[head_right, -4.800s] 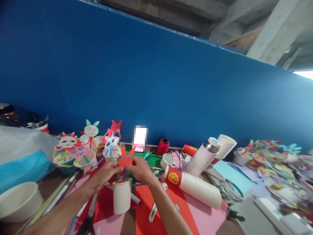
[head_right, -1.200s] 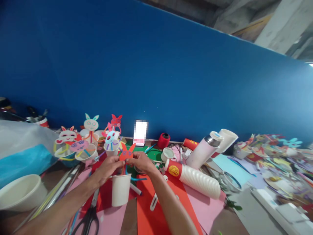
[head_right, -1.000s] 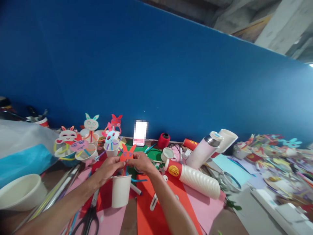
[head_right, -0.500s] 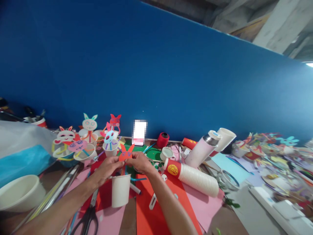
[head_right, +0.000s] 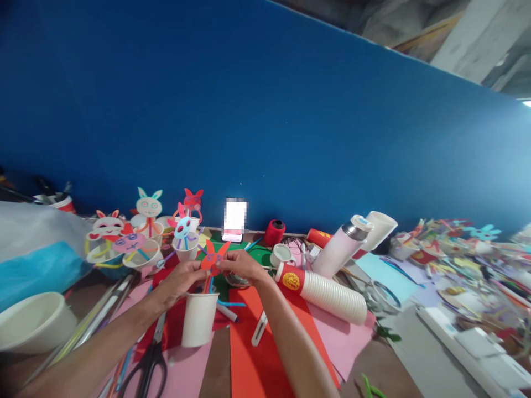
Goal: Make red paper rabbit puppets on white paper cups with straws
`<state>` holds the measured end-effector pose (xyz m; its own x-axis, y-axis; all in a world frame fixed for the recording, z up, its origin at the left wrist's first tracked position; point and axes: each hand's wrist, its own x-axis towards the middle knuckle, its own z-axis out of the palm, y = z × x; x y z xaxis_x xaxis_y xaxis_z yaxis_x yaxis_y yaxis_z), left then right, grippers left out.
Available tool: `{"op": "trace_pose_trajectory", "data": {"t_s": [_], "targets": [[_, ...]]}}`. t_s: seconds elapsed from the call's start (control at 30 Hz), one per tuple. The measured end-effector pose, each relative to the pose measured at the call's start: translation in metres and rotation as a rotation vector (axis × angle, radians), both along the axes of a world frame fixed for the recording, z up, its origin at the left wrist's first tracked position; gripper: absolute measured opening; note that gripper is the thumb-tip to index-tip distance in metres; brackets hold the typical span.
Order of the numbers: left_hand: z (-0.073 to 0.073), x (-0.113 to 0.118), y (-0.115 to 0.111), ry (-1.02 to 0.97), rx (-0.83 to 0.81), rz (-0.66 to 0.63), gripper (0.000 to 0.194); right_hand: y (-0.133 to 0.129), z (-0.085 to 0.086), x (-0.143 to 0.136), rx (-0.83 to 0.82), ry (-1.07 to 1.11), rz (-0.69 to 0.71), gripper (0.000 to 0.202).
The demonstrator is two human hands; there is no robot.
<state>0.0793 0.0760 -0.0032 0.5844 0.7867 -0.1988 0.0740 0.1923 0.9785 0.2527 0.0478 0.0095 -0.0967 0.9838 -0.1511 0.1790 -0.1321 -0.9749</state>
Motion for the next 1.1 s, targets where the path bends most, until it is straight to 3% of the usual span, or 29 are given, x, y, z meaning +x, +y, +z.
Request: {"op": "trace_pose_trajectory", "data": {"t_s": [0.47, 0.77, 0.87, 0.97, 1.1], "targets": [[-0.008, 0.0, 0.002, 0.024, 0.035, 0.006, 0.019, 0.0, -0.005, -0.009, -0.039, -0.077, -0.02, 0.018], [0.01, -0.005, -0.002, 0.102, 0.042, -0.082, 0.028, 0.003, -0.011, -0.006, -0.016, -0.01, -0.064, 0.012], [0.008, -0.011, 0.006, 0.172, 0.252, -0.111, 0.029, 0.004, -0.004, 0.004, 0.013, -0.012, -0.108, 0.012], [0.005, -0.018, 0.017, 0.29, 0.594, -0.133, 0.022, 0.001, 0.006, 0.015, 0.041, 0.007, -0.181, 0.013], [0.006, -0.027, 0.024, 0.455, 0.996, -0.3, 0.024, -0.003, 0.016, 0.024, 0.06, 0.02, -0.204, 0.014]]}}
